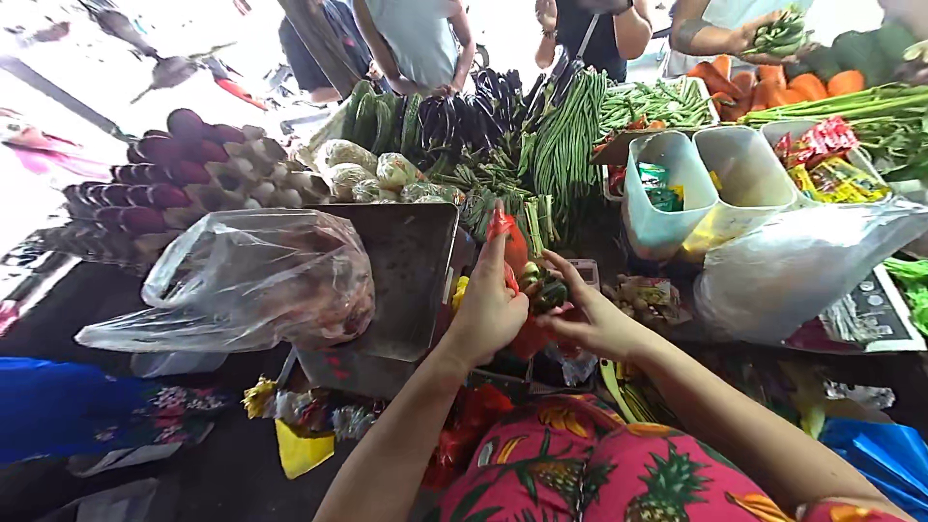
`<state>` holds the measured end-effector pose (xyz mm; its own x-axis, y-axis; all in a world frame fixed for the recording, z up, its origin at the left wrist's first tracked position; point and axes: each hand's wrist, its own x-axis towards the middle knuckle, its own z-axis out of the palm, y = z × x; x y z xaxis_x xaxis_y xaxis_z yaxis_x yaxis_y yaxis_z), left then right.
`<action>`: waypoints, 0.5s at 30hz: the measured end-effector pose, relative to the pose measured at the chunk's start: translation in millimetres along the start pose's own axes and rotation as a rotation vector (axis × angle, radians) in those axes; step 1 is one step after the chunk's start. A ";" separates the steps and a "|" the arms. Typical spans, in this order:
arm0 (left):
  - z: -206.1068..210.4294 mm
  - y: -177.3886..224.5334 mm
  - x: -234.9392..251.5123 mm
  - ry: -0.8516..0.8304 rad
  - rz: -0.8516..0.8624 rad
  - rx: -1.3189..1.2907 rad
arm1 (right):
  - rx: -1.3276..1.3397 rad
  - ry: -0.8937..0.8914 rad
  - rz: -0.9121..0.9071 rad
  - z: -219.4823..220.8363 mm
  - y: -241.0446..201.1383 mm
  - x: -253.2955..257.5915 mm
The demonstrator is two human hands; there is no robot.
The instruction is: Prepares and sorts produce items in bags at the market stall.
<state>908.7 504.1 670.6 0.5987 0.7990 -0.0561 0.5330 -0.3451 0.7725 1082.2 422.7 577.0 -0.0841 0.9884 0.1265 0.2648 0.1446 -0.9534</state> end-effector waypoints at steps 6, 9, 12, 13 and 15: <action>-16.2 4.7 -7.2 0.062 0.030 0.045 | -0.684 -0.102 0.170 -17.2 -45.6 -10.1; -31.8 4.7 -6.9 0.114 0.041 0.150 | -0.815 0.105 -0.143 -28.6 -71.0 -15.7; -46.9 6.7 -10.1 0.159 0.118 0.080 | -0.656 0.206 -0.436 -33.1 -92.9 -10.8; -49.3 10.0 -13.2 0.141 0.170 0.023 | -0.606 0.208 -0.464 -30.6 -97.4 -7.3; -48.1 19.4 -22.9 -0.005 0.301 -0.106 | -0.552 0.209 -0.426 -21.8 -96.7 -0.1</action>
<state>876.5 502.8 717.3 0.7229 0.6665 0.1821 0.2665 -0.5122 0.8165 1077.5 409.7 675.2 -0.1170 0.8213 0.5584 0.7008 0.4667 -0.5395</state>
